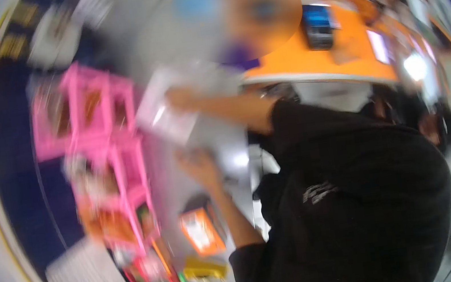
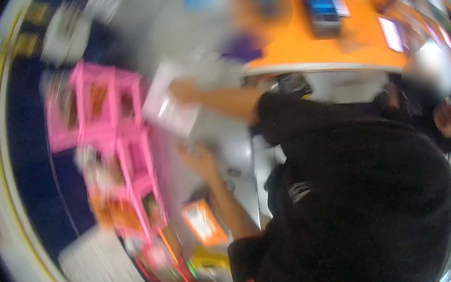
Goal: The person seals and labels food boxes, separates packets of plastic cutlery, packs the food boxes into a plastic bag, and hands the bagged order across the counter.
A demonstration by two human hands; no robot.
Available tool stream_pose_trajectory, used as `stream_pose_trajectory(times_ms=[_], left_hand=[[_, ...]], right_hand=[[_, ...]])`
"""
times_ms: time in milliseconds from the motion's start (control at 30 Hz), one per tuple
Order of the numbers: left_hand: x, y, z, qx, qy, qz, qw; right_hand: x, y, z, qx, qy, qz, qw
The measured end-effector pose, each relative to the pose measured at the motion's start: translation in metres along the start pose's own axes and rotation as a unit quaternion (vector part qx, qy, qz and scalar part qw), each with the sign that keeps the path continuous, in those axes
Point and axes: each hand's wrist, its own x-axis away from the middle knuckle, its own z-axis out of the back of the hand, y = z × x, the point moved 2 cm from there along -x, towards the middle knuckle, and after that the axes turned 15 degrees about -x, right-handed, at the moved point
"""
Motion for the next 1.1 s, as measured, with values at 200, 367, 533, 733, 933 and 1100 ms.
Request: stream_pose_trajectory(times_ms=[200,367,533,733,933,1100], left_hand=[[-0.085,-0.049,-0.072,-0.151,0.041,-0.131,0.979],[-0.076,-0.045,-0.083,-0.221,0.091,-0.135,0.962],[-0.075,-0.051,-0.093,-0.281,0.118,-0.126,0.944],[-0.079,-0.048,-0.096,-0.280,0.164,-0.126,0.937],[-0.103,-0.035,-0.087,-0.196,0.116,-0.155,0.961],[-0.124,-0.017,-0.073,-0.052,0.015,-0.147,0.988]], right_hand=[[0.016,-0.084,0.063,0.005,-0.047,0.022,0.999],[0.016,-0.091,0.075,0.008,0.013,0.046,0.999],[0.011,-0.106,0.101,0.023,0.113,0.096,0.989],[0.013,-0.128,0.144,-0.084,0.074,0.091,0.989],[0.005,-0.140,0.147,-0.103,0.060,0.114,0.986],[-0.001,-0.147,0.133,-0.084,0.034,0.074,0.993]])
